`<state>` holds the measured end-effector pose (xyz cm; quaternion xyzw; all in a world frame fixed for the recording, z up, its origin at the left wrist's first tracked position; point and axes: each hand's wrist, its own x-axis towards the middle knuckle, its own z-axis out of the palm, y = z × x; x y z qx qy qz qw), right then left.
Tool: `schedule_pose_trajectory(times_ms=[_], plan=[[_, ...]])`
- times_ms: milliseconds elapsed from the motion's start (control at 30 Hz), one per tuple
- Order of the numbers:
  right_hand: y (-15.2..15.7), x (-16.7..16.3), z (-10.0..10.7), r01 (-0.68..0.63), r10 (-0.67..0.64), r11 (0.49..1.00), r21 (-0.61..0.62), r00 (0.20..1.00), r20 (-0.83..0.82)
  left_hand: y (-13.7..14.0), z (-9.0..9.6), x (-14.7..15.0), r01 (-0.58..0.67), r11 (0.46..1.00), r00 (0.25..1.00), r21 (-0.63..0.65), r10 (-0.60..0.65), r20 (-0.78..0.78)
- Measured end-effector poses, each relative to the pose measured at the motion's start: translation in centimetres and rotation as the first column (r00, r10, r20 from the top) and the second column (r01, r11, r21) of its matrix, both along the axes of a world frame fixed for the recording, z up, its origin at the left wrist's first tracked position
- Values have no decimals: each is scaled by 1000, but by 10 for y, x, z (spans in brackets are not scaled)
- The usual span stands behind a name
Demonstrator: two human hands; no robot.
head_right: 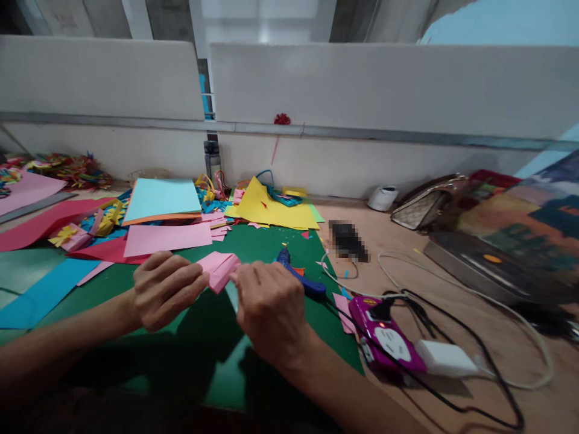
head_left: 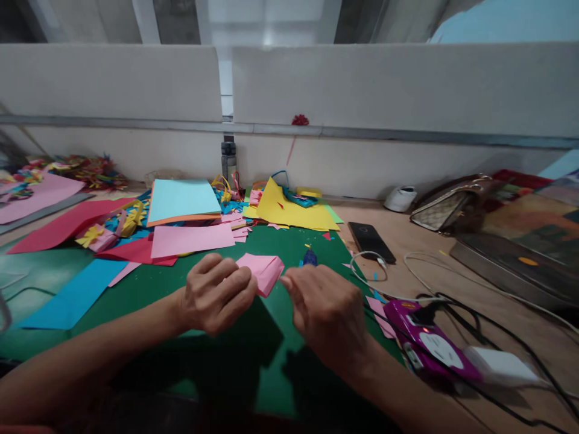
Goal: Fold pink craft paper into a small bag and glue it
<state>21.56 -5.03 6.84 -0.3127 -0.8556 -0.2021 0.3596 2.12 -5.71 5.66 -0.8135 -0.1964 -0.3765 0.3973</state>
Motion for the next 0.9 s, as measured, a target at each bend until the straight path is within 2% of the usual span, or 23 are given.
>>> schedule_pose_trajectory(times_ms=[167, 400, 633, 767, 900], plan=[[19, 9, -2, -91, 96, 991, -102, 994, 45, 0, 1, -5, -5, 999, 999, 35, 3, 39], [15, 4, -9, -114, 119, 991, -70, 990, 71, 2, 3, -8, 26, 1000, 999, 8, -26, 37], [12, 3, -5, -244, 240, 967, -73, 969, -61, 2, 5, -8, 66, 994, 994, -91, -57, 97], [11, 1, -7, -330, 326, 938, -106, 944, -51, 3, 1, -6, 118, 983, 988, -143, -101, 116], [12, 1, -10, -340, 337, 936, -88, 941, -40, 6, -2, -6, 143, 974, 983, -175, -120, 138]])
